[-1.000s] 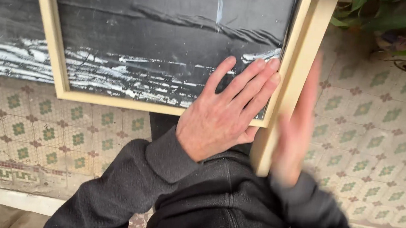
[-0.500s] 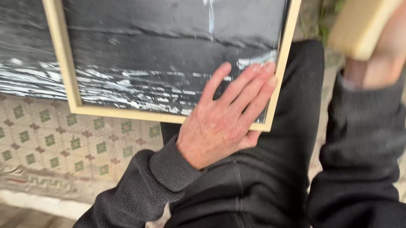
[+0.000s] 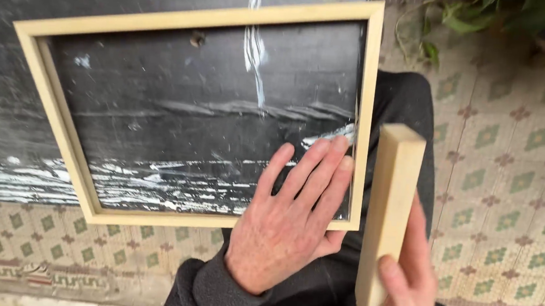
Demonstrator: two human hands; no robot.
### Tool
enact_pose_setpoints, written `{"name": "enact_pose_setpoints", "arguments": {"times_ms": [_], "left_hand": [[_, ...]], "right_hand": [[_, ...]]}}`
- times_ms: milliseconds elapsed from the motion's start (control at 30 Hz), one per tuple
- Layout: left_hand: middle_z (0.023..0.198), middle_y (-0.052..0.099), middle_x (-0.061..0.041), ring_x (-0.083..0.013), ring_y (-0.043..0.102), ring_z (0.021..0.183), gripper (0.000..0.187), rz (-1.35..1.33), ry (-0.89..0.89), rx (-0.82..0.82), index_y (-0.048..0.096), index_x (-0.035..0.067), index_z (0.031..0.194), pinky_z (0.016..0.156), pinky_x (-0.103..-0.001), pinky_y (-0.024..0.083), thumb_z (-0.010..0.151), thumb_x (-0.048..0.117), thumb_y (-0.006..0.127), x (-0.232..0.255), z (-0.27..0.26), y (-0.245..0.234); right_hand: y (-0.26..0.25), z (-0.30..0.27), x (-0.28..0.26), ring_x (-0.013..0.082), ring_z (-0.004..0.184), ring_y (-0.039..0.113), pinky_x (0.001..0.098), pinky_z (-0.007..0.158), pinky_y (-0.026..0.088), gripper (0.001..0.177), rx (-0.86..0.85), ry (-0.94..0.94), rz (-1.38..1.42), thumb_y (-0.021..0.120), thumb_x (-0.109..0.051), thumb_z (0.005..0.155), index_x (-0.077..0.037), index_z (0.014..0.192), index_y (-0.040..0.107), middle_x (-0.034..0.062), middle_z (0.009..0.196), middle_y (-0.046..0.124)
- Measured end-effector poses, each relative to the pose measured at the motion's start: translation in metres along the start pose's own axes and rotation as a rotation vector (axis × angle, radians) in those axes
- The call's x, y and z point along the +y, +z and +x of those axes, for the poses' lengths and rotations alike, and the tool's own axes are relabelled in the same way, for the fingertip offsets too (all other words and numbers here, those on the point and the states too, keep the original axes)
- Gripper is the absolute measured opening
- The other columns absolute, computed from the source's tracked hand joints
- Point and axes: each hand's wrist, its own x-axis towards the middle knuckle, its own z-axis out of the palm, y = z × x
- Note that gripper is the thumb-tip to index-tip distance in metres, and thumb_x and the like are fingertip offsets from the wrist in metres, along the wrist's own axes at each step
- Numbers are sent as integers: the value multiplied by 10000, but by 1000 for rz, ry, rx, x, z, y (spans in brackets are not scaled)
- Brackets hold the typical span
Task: The recorder is sanding the edges of wooden picture frames using a sanding block and checking the fit.
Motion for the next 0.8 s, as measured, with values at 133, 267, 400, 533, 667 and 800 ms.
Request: {"name": "enact_pose_setpoints", "arguments": {"times_ms": [133,267,400,533,667,800], "left_hand": [[1641,398,-161,-286,358,1543,808,35,12,33,486,-25,1498,1269,-538,285,814,308,760,-2,0,2],[1633,413,-160,-290,365,1538,803,41,16,26,509,-27,1471,1266,-539,287,787,310,760,-2,0,-2],[1631,409,-164,-292,357,1534,821,25,16,10,508,-45,1480,1270,-542,282,794,324,766,5,-6,-5],[1624,409,-169,-291,348,1533,840,30,16,60,509,-41,1482,1259,-543,276,777,341,760,-1,0,-3],[1622,411,-173,-290,349,1532,831,44,18,43,506,-46,1481,1257,-538,280,781,325,754,0,-2,0],[1631,406,-167,-288,353,1534,817,88,20,58,498,-37,1489,1269,-534,283,801,320,756,5,-5,-4]], "right_hand": [[11,6,-12,373,1617,146,419,1301,137,701,-127,-178,-303,460,-49,996,97,1612,157,289,1721,151],[37,120,-68,322,1652,167,402,1370,165,622,-122,-378,-504,433,-9,1080,70,1636,165,233,1739,160],[48,141,-93,271,1635,230,361,1364,210,518,-108,-414,-490,449,-19,1199,29,1654,208,184,1753,233],[31,30,-46,423,1612,192,477,1324,159,653,-110,-438,-653,514,14,988,52,1586,254,290,1690,206],[43,93,-69,402,1603,199,459,1317,179,657,-103,-436,-669,524,-11,1014,46,1606,247,274,1706,214],[53,190,-101,314,1559,443,402,1282,358,642,-107,-327,-160,493,-222,1068,32,1615,273,222,1683,368]]}}
